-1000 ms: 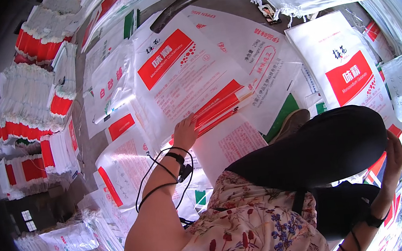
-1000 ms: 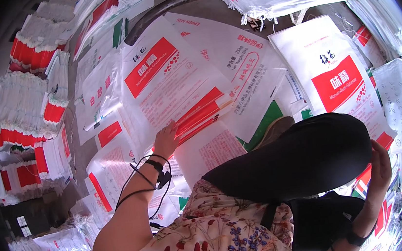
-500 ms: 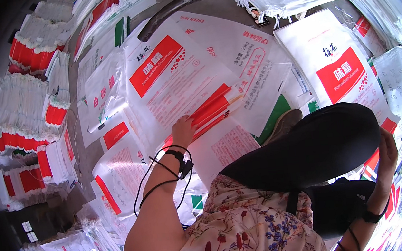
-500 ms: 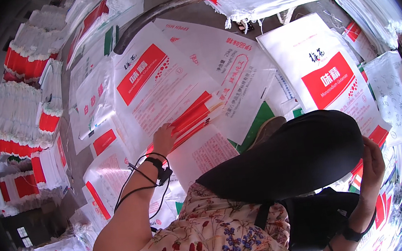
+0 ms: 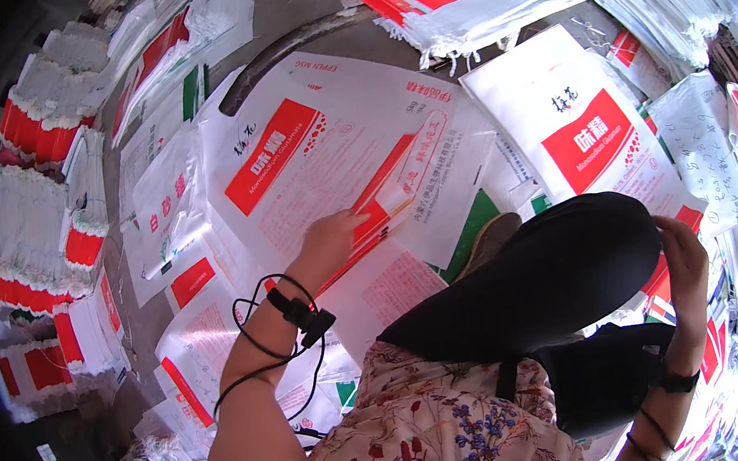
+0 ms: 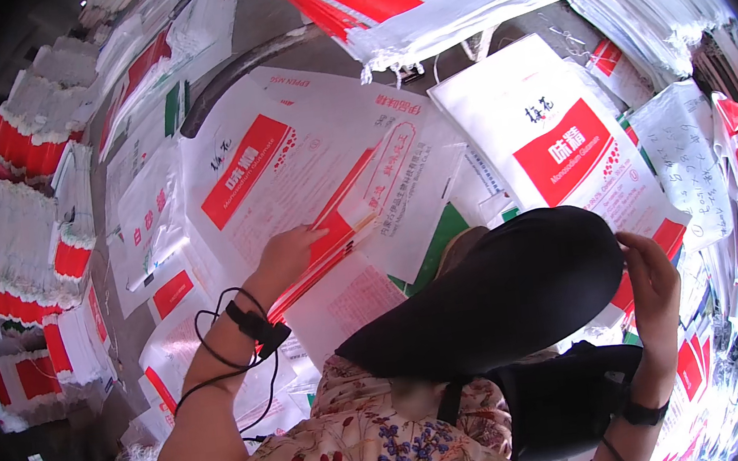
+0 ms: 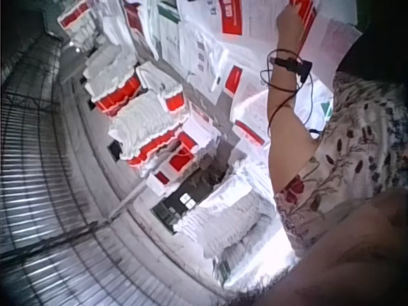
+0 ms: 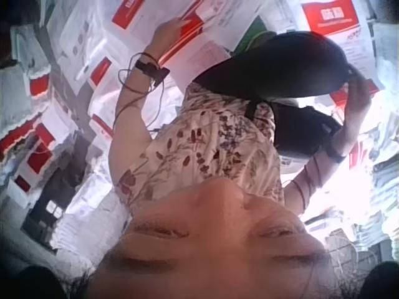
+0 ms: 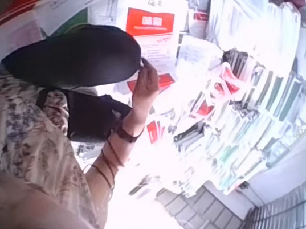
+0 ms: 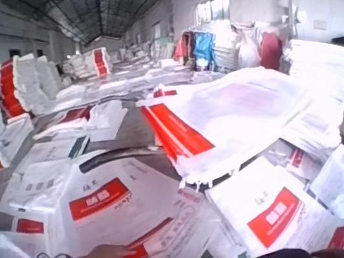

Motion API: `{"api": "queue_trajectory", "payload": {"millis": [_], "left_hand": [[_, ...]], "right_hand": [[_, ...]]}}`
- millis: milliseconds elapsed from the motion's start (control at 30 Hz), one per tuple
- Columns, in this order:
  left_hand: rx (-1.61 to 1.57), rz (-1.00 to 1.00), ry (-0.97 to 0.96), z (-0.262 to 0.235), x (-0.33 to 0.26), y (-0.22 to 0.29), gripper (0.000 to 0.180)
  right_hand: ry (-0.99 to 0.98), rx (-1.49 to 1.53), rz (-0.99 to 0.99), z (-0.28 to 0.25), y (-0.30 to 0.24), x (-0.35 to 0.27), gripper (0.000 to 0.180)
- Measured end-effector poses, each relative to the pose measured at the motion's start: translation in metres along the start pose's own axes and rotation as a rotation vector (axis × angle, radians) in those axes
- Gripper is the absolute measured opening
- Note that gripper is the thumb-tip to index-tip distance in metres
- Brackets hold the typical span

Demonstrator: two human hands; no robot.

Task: The person sorts through stacks of white and red plastic bags by hand while sitting on the floor, picking up bags one at a time and placing them into a separate pile.

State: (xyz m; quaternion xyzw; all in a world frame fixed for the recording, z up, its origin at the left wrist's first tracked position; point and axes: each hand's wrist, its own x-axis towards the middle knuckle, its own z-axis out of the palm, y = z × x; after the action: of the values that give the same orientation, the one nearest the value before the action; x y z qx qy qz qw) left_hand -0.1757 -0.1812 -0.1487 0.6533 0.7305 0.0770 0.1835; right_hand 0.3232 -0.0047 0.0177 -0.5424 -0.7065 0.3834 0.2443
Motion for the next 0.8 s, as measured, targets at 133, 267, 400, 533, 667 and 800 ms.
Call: {"api": "queue_trajectory", "payload": {"millis": [133, 267, 400, 533, 667, 800], "left_hand": [[-0.244, 0.231, -0.002, -0.013, 0.047, 0.088, 0.043], [-0.386, 0.412, -0.002, -0.031, 0.074, 0.176, 0.041], [-0.473, 0.472, 0.006, -0.047, 0.091, 0.24, 0.034], [-0.574, 0.461, 0.142, -0.044, 0.107, 0.281, 0.02], [-0.738, 0.462, 0.041, -0.059, 0.114, 0.296, 0.035], [-0.713, 0.398, -0.123, -0.06, 0.109, 0.296, 0.058]], "right_hand": [[0.076, -0.208, -0.252, 0.002, -0.032, 0.021, 0.022], [-0.091, -0.301, -0.208, 0.021, -0.076, 0.037, 0.025], [-0.37, -0.45, 0.048, 0.045, -0.071, 0.067, 0.042], [-0.504, 0.194, 0.37, 0.061, -0.054, 0.085, 0.055], [-0.501, 0.39, 0.447, 0.051, -0.057, 0.096, 0.053], [-0.331, 0.446, 0.478, 0.052, -0.066, 0.095, 0.043]]}}
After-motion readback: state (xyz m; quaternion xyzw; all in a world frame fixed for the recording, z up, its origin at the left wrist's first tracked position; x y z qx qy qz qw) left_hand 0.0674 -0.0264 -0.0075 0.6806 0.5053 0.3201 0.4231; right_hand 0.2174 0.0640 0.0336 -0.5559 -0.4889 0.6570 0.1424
